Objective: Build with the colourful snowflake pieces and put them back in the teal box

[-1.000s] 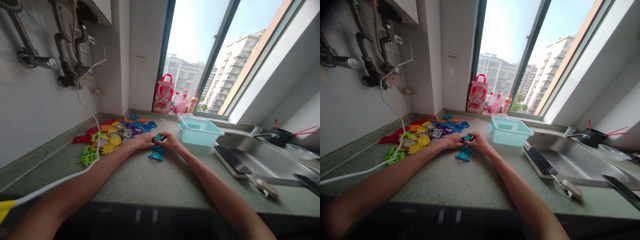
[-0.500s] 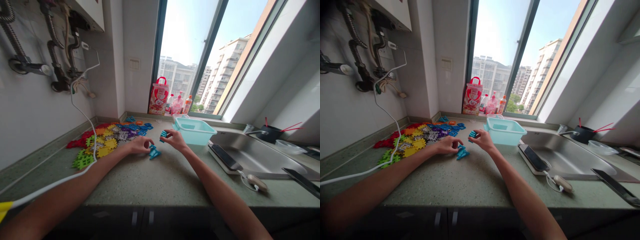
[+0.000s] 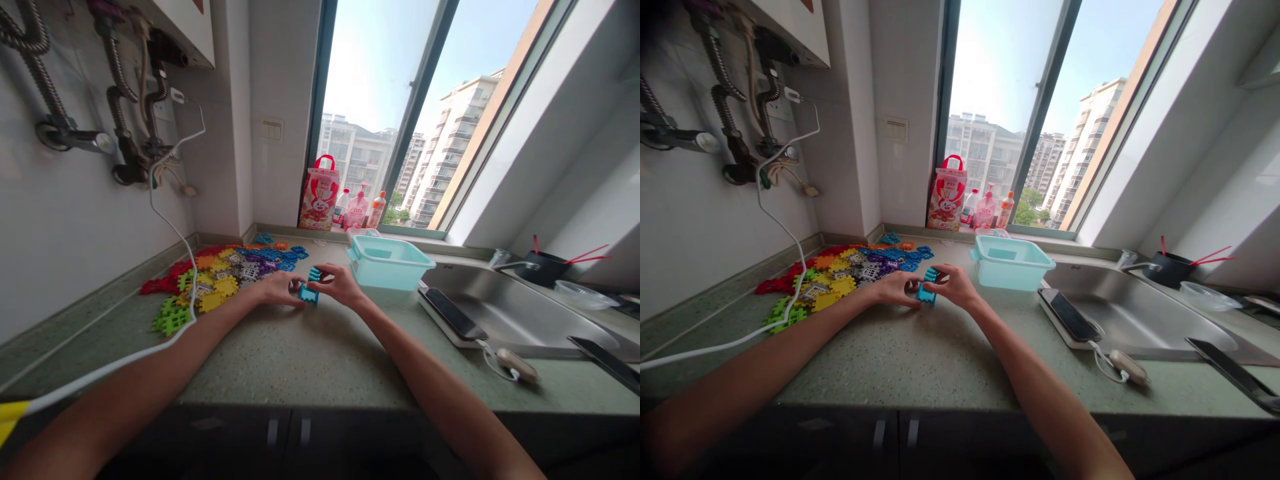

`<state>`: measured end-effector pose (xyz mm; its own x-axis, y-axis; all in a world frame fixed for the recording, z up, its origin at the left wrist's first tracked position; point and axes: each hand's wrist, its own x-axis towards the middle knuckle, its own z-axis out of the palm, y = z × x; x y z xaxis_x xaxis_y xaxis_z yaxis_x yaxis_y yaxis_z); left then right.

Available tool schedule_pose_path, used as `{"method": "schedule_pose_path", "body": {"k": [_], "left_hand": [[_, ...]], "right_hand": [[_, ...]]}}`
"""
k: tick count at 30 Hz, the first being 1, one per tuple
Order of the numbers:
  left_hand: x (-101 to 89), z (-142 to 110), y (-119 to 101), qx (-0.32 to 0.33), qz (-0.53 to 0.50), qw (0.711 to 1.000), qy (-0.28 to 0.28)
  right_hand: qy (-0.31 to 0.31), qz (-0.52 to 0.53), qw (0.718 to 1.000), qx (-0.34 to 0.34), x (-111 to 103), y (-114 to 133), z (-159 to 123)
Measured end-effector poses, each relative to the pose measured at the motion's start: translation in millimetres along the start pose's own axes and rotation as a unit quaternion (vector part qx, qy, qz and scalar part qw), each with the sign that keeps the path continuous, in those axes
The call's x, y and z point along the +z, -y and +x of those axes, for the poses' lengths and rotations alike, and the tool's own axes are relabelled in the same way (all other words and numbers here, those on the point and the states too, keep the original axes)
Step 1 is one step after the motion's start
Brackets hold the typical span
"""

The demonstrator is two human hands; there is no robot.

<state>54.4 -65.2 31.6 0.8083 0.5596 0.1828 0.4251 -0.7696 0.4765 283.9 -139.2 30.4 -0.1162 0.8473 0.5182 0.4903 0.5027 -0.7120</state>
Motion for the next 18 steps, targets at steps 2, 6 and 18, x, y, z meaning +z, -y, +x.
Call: {"method": "schedule_pose_path", "body": {"k": [2, 6, 18], "left_hand": [[-1.3, 0.8, 2.6, 0.004, -0.014, 1.000, 0.004], [-2.6, 0.3, 5.2, 0.001, -0.045, 0.999, 0.008], [-1.4, 0.4, 10.3, 0.049, -0.066, 0.997, 0.007]], "right_hand": [[0.009, -0.004, 1.000, 0.002, 4.0, -2.7, 1.2], [0.023, -0.036, 0.999, -0.014, 6.1, -4.8, 3.5], [0.052, -0.126, 0.991, -0.013, 11.3, -13.4, 0.0]]}}
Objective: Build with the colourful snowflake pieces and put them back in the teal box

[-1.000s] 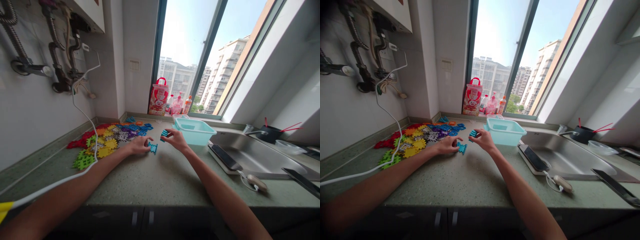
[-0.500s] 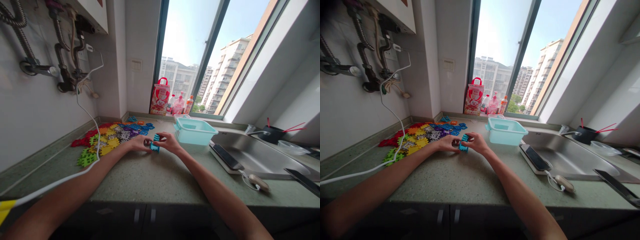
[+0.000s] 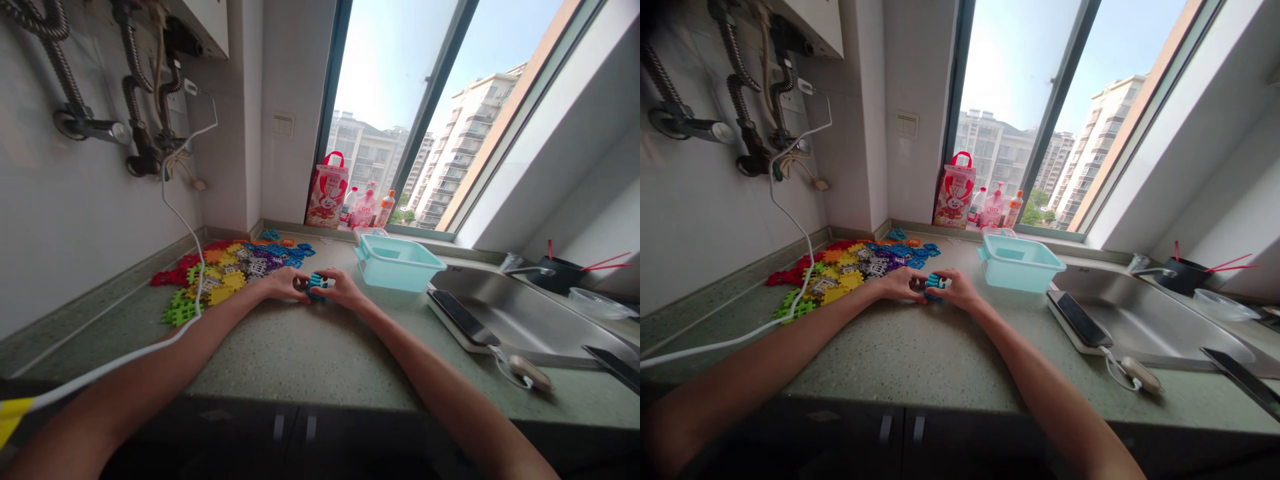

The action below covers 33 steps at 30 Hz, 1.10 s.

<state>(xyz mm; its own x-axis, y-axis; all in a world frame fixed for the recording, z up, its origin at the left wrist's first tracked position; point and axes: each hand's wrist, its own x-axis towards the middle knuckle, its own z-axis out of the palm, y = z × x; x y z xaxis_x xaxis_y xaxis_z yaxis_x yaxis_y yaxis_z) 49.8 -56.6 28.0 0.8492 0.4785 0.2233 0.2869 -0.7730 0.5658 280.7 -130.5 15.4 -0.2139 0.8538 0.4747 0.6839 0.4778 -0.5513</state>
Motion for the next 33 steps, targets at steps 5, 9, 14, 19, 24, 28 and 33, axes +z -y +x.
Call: {"method": "schedule_pose_path", "body": {"k": [5, 9, 14, 19, 24, 28, 33], "left_hand": [[-0.7, -0.9, -1.8, -0.016, -0.034, 0.999, 0.009], [-0.2, -1.6, -5.0, -0.041, -0.117, 0.992, 0.007], [0.0, -1.0, -6.3, -0.035, -0.139, 0.990, 0.002], [1.2, 0.5, -1.3, -0.034, -0.146, 0.989, -0.003], [3.8, 2.1, 4.5, -0.049, -0.157, 0.986, 0.000], [4.4, 2.4, 8.2, -0.060, -0.159, 0.985, 0.013], [3.9, 1.6, 12.6, -0.063, -0.180, 0.982, 0.009]], "right_hand": [[0.014, 0.044, 0.999, 0.019, 2.4, -2.7, 0.2], [0.041, 0.114, 0.992, 0.030, 2.6, -4.6, -0.6], [0.039, 0.145, 0.987, 0.062, 2.4, -7.9, -2.3], [0.034, 0.156, 0.985, 0.069, 6.9, -7.3, -5.2], [0.033, 0.154, 0.987, 0.041, -7.4, -1.6, -6.7], [0.045, 0.093, 0.992, 0.076, -39.0, 1.3, -10.3], [0.173, 0.070, 0.974, 0.125, -50.6, 2.9, -14.4]]}}
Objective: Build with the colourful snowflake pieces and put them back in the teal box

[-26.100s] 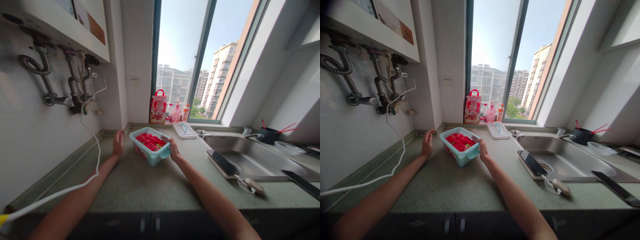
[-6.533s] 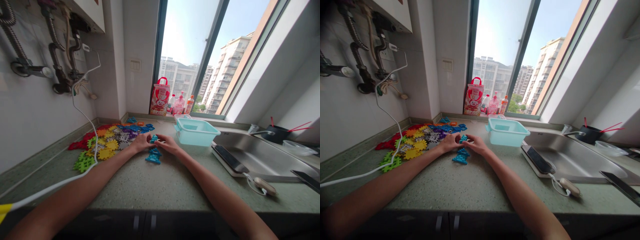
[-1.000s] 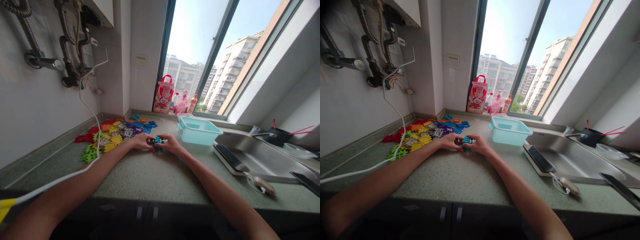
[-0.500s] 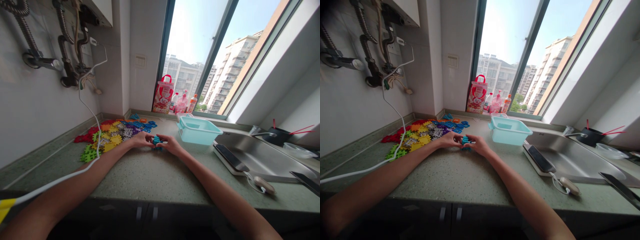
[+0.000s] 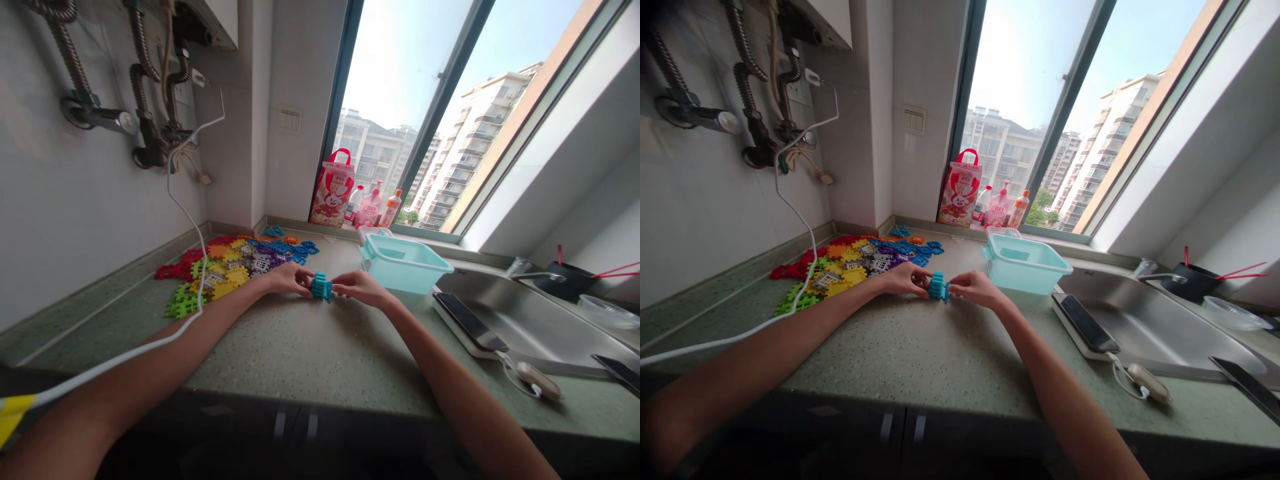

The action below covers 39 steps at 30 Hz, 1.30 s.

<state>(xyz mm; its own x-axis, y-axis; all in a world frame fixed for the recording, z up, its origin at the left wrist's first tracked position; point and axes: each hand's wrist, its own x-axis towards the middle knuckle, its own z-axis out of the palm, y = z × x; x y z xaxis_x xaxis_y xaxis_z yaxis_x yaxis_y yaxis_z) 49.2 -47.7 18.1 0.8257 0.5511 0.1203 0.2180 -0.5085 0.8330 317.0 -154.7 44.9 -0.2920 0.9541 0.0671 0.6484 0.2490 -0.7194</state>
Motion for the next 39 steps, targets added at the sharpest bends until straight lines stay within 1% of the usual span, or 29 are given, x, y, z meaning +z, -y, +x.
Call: {"method": "schedule_pose_path", "body": {"k": [2, 5, 8, 12, 14, 16, 18, 20, 22, 25, 27, 29, 33, 36, 39], "left_hand": [[-0.6, 0.1, 1.3, -0.013, -0.011, 1.000, -0.007], [-0.3, 0.4, 2.2, -0.016, 0.000, 1.000, -0.015], [1.5, 0.9, 1.6, -0.008, 0.032, 0.999, -0.030], [2.8, 0.7, -2.3, 0.011, 0.098, 0.994, -0.048], [2.0, 0.1, -5.1, 0.035, 0.162, 0.984, -0.066], [0.8, -0.8, -7.4, 0.069, 0.230, 0.966, -0.093], [0.3, -1.4, -8.6, 0.102, 0.269, 0.951, -0.112], [1.2, -1.8, -8.6, 0.126, 0.273, 0.947, -0.111], [3.2, -2.2, -8.0, 0.131, 0.260, 0.952, -0.095], [6.4, -3.0, -7.8, 0.114, 0.241, 0.961, -0.075], [8.1, -3.7, -8.6, 0.101, 0.231, 0.965, -0.075], [9.6, -4.1, -9.7, 0.092, 0.226, 0.966, -0.081], [13.0, -3.5, -10.5, 0.087, 0.223, 0.966, -0.095], [14.6, -3.2, -9.7, 0.091, 0.225, 0.965, -0.098], [14.4, -5.1, -11.3, 0.109, 0.241, 0.959, -0.101]], "right_hand": [[0.004, 0.007, 1.000, -0.016, 5.9, -0.5, 2.5], [-0.012, 0.011, 0.999, -0.028, 14.2, -2.1, 6.7], [-0.018, 0.009, 0.999, -0.039, 17.2, -2.9, 7.9], [-0.035, -0.036, 0.996, -0.067, 16.9, -0.3, 6.6], [-0.034, -0.040, 0.995, -0.082, 17.2, 1.2, 6.4], [-0.024, -0.031, 0.995, -0.093, 18.3, 1.6, 6.8], [-0.013, -0.020, 0.995, -0.097, 19.7, 0.8, 7.3], [-0.004, -0.010, 0.995, -0.096, 21.0, -0.4, 7.7], [0.005, -0.004, 0.995, -0.095, 22.1, -1.4, 7.8], [0.021, -0.004, 0.995, -0.096, 23.4, -2.5, 7.7], [0.021, -0.011, 0.995, -0.098, 24.7, -3.5, 8.0], [0.000, -0.028, 0.994, -0.106, 27.0, -4.9, 8.9], [-0.063, -0.069, 0.989, -0.114, 33.6, -7.4, 11.8], [-0.079, -0.092, 0.987, -0.108, 37.1, -9.0, 13.0], [-0.099, -0.136, 0.979, -0.115, 37.1, -9.1, 13.0]]}}
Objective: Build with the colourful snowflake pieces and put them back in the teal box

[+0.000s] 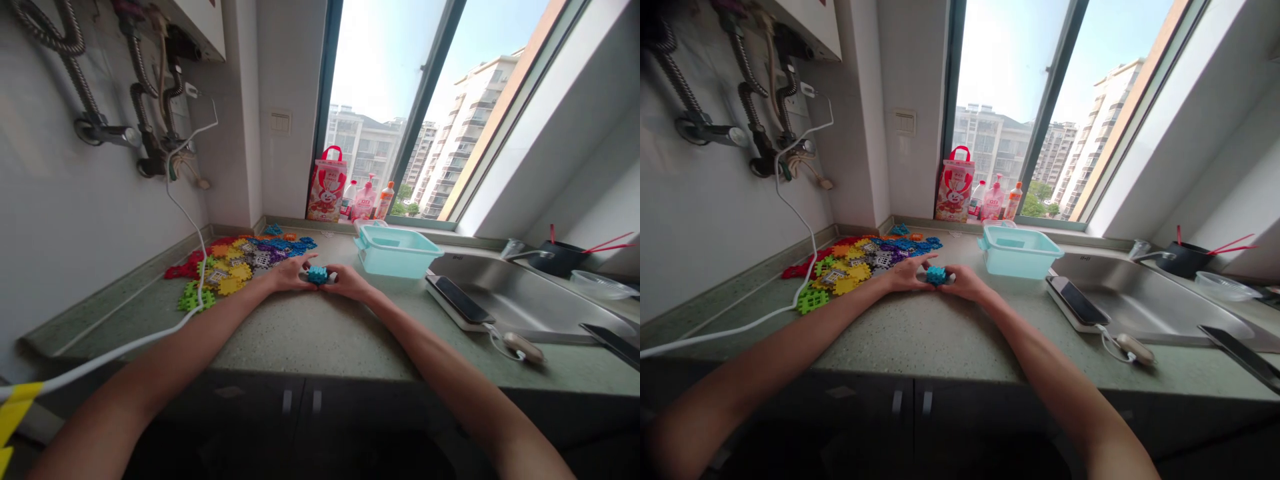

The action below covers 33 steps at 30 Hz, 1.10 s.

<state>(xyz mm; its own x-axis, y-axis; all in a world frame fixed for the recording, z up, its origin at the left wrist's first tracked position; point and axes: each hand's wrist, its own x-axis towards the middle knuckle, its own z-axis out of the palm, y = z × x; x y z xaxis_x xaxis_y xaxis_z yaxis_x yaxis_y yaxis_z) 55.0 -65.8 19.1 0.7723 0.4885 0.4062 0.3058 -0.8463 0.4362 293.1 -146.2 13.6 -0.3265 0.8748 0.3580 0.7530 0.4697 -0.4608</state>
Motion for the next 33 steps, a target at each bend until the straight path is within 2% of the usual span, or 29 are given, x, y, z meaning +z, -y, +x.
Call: {"method": "schedule_pose_path", "body": {"k": [4, 8, 11, 14, 16, 19, 25, 29, 31, 33], "left_hand": [[-6.0, -2.4, -7.6, 0.017, 0.069, 0.997, -0.030], [-8.4, -3.8, -12.4, 0.011, 0.123, 0.991, -0.052], [-5.6, -4.2, -10.7, 0.006, 0.119, 0.992, -0.049], [-1.9, -4.4, -8.8, -0.008, 0.103, 0.994, -0.042], [-0.1, -4.4, -8.4, -0.013, 0.095, 0.995, -0.038], [1.7, -3.8, -7.8, -0.015, 0.091, 0.995, -0.033], [3.6, -2.8, -7.4, -0.022, 0.106, 0.994, -0.020], [2.2, -3.2, -12.9, -0.022, 0.143, 0.989, 0.004], [1.7, -3.5, -15.8, -0.022, 0.166, 0.986, 0.017], [1.8, -3.9, -18.1, -0.027, 0.186, 0.982, 0.025]], "right_hand": [[-0.071, -0.103, 0.991, -0.038, -14.0, 3.0, 0.5], [-0.205, -0.177, 0.961, -0.047, -51.0, 2.7, -1.9], [-0.322, -0.223, 0.920, 0.002, -85.8, -9.1, -10.1], [-0.386, -0.268, 0.879, 0.087, -113.3, -30.9, -22.4], [-0.389, -0.291, 0.863, 0.140, -123.5, -45.7, -29.6], [-0.380, -0.305, 0.854, 0.183, -127.6, -60.5, -34.8], [-0.371, -0.295, 0.855, 0.210, -126.4, -57.2, -34.0], [-0.403, -0.290, 0.858, 0.129, -124.7, -35.0, -30.7], [-0.396, -0.271, 0.876, 0.059, -116.4, -20.4, -26.4], [-0.346, -0.241, 0.907, -0.006, -100.3, -6.9, -20.4]]}}
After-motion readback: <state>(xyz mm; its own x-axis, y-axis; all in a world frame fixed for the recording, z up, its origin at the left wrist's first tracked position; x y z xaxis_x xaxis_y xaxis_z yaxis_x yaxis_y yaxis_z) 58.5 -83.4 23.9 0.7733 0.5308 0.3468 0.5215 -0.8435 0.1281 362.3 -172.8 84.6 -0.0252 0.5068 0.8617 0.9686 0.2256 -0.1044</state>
